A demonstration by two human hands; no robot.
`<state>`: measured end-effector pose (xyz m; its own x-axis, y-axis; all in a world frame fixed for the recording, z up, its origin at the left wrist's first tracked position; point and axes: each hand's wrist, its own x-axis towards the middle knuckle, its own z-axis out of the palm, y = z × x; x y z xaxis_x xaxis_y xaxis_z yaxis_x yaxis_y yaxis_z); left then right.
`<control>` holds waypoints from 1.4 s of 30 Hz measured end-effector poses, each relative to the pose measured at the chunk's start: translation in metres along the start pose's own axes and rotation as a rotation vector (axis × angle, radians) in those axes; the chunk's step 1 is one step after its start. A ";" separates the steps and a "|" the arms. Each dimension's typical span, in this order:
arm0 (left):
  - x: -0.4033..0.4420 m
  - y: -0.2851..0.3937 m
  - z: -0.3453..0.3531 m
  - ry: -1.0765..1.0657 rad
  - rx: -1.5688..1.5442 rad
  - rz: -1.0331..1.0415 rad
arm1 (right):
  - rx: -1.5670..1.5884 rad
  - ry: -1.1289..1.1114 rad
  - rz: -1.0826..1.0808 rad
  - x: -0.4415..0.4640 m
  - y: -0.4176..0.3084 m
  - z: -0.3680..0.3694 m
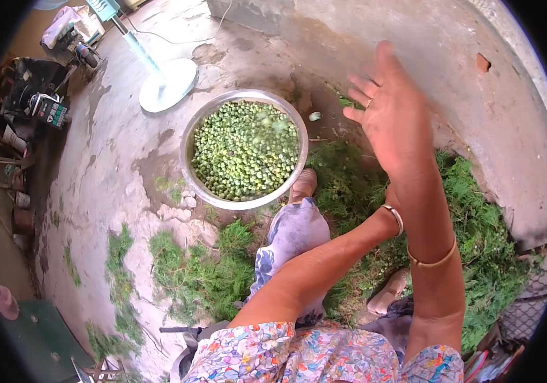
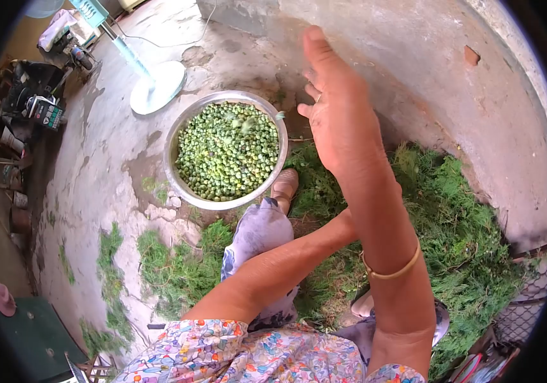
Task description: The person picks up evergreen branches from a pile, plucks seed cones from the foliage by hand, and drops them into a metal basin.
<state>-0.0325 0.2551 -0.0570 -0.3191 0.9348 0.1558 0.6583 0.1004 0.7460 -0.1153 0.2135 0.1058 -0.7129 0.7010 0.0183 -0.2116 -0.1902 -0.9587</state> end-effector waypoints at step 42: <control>-0.001 -0.029 -0.041 -0.236 -1.319 -0.254 | 0.097 0.417 0.061 -0.142 0.001 -0.321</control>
<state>-0.0789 0.2370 -0.0522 -0.1221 0.9883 -0.0913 -0.5771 0.0041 0.8166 0.1999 0.3343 0.0114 -0.3987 0.9006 -0.1731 -0.2536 -0.2897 -0.9229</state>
